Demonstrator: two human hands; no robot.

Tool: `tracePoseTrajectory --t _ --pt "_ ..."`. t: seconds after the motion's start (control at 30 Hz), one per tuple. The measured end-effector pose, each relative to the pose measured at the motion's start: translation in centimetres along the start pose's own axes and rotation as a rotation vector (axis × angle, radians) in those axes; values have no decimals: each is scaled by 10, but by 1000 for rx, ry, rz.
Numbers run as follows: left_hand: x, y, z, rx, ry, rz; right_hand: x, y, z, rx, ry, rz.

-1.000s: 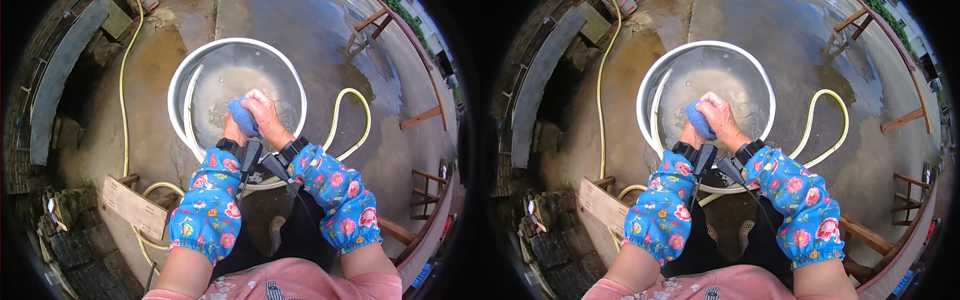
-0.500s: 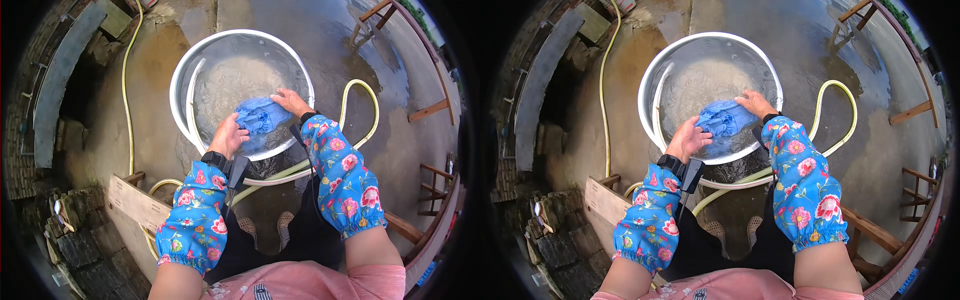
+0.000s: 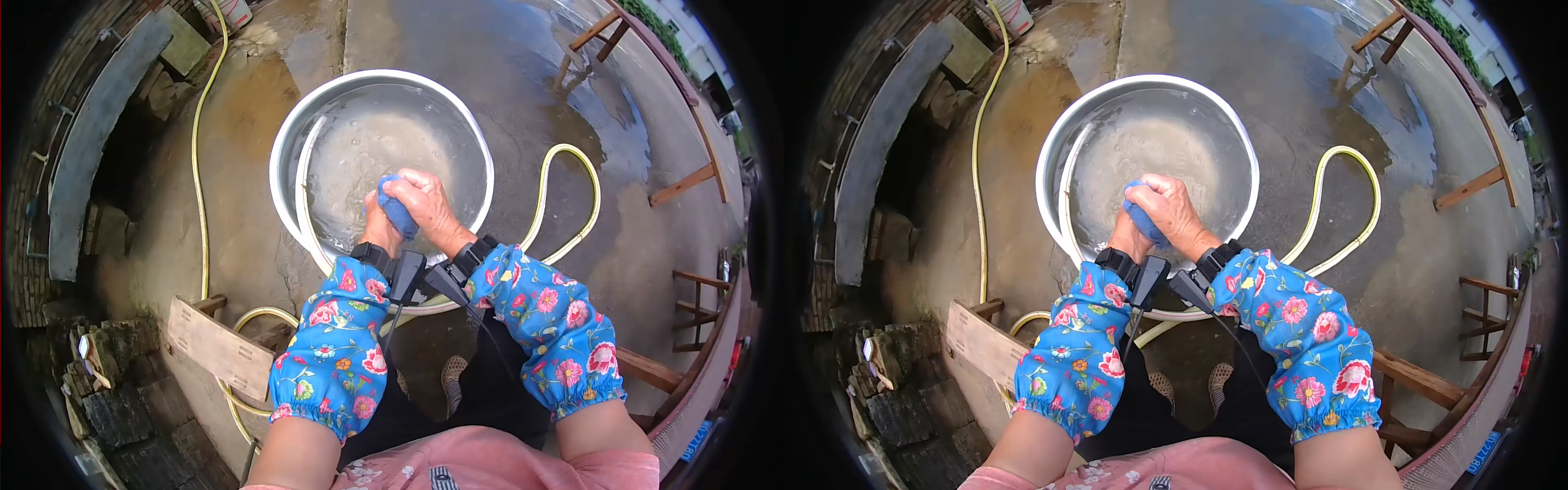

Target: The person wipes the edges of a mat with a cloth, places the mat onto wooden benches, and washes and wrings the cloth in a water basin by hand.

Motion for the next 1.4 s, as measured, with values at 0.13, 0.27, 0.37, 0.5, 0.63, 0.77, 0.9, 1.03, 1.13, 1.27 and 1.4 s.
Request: tracePoseTrajectory --t 0.13,0.27,0.37,0.5,0.63,0.77,0.9,1.03,1.13,1.27,1.4 --pt "-1 -48 53 -182 -88 -1 -42 30 -4 27 -398 -190" --pt "-19 -68 60 -154 344 162 -101 34 -29 137 -890 -10" --pt "-37 -79 48 -200 402 16 -141 37 -56 140 -961 125" --pt "-48 -70 25 -315 432 85 -195 43 -65 74 -894 187" --pt "-28 -81 40 -417 445 -180 -174 29 -52 186 -842 180" --pt "-19 -81 49 -361 488 -283 -120 32 -23 241 -509 113" --pt "-39 -74 71 -167 387 -212 -19 27 -1 53 20 10" --pt "-56 -32 36 48 173 -84 -3 18 17 48 36 -141" --pt "-48 -42 46 55 212 -2 -25 26 27 87 -261 -323" --pt "-39 -67 61 -214 399 182 -68 53 4 36 -661 -498" --pt "-43 -80 69 -181 615 138 -128 50 -28 84 -928 -41"
Point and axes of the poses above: each hand's wrist, its own y-axis towards the middle knuckle, its own z-axis out of the palm, x = y × z, the point moved 3 cm from there along y, towards the middle knuckle, and after that the axes turned 8 degrees about -y, right-handed, at the moved point
